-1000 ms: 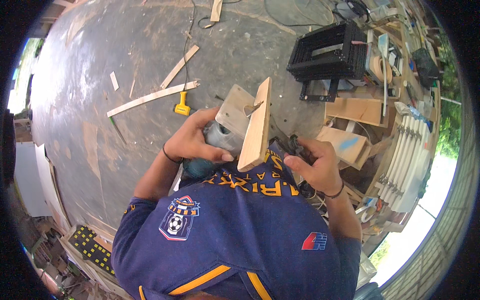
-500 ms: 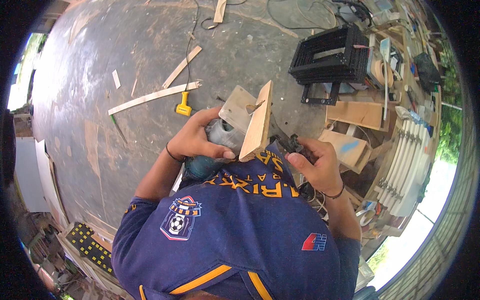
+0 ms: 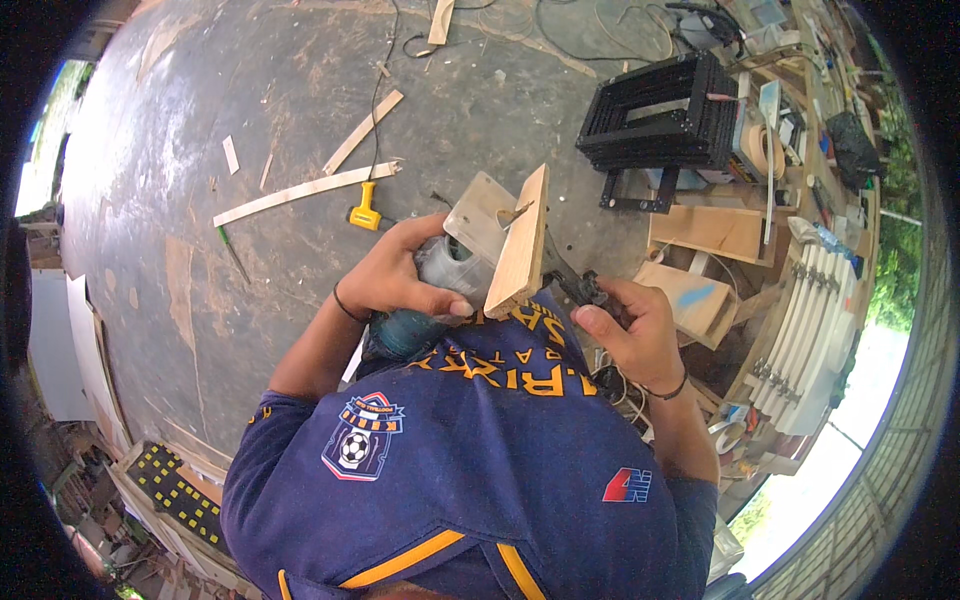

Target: The person prepares a handheld power router by fitting a wooden guide piece to the base and then plugging the power cord into a multi-plug adapter on the floor.

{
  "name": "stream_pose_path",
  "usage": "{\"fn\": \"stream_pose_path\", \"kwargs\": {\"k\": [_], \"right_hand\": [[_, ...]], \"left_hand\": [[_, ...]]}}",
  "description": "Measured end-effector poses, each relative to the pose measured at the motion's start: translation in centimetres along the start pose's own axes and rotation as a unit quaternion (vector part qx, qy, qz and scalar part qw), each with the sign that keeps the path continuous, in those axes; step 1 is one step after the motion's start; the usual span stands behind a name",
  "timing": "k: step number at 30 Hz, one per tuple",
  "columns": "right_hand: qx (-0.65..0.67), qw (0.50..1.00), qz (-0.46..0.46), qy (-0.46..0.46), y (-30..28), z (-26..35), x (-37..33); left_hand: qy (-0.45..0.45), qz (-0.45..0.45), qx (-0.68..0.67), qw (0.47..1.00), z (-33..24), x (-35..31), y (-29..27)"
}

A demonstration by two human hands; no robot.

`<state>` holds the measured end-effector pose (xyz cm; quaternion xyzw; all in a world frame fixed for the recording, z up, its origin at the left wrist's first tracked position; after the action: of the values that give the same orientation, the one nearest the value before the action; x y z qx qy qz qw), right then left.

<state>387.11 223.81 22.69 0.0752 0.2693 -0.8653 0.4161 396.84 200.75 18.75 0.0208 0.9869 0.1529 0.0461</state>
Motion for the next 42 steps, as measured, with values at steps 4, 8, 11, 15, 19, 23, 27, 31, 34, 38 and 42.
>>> {"fn": "stream_pose_path", "kwargs": {"k": [4, 8, 11, 15, 19, 23, 27, 31, 34, 38, 42], "right_hand": [[-0.023, 1.000, 0.001, -0.002, -0.1, 0.0, 0.2], [0.065, 0.998, -0.008, 0.010, 0.5, 1.7, 0.3], [0.097, 0.994, 0.009, 0.038, 0.4, 1.8, 0.4], [0.021, 1.000, 0.001, 0.004, -0.2, 1.5, 0.7], [-0.016, 0.999, -0.008, -0.044, -0.4, 1.5, 1.0], [-0.043, 0.999, 0.004, -0.015, -0.6, 2.3, 0.9], [-0.063, 0.998, 0.010, -0.017, -0.8, 2.3, 0.7], [-0.028, 0.997, 0.005, -0.065, -0.7, 2.6, 0.6], [-0.015, 0.998, 0.020, -0.054, -0.9, 2.2, 0.4], [-0.037, 0.997, 0.027, -0.057, -1.1, 2.1, 0.2], [-0.021, 0.998, 0.013, -0.060, -1.0, 1.8, 0.0]], "left_hand": [[-0.002, -0.007, -0.013, 1.000, 0.0, -0.1, -0.1], [0.005, -0.006, -0.009, 1.000, 0.0, -0.1, -0.3], [0.001, -0.009, -0.014, 1.000, 0.0, -0.2, -0.3], [-0.006, -0.003, -0.018, 1.000, -0.4, -0.2, -0.3], [0.008, -0.002, -0.013, 1.000, 0.1, -0.1, -0.6], [0.010, -0.003, -0.011, 1.000, 0.1, -0.2, -0.6], [0.002, -0.002, -0.012, 1.000, -0.1, -0.3, -0.4], [0.014, -0.002, 0.001, 1.000, -0.1, -0.3, -0.4], [0.007, -0.005, 0.003, 1.000, 0.0, -0.5, -0.3], [-0.006, 0.005, -0.003, 1.000, -0.1, -0.5, 0.0], [0.000, 0.004, -0.013, 1.000, -0.1, -0.6, 0.2]]}}
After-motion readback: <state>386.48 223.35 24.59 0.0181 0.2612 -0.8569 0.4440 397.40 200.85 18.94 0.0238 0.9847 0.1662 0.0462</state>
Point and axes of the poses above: each hand's wrist, its own x-axis towards the middle knuckle, its own y-axis out of the palm, z = x × y, the point moved 6 cm from there along x, towards the middle knuckle, and after that the axes turned 7 degrees about -x, right-handed, at the moved point
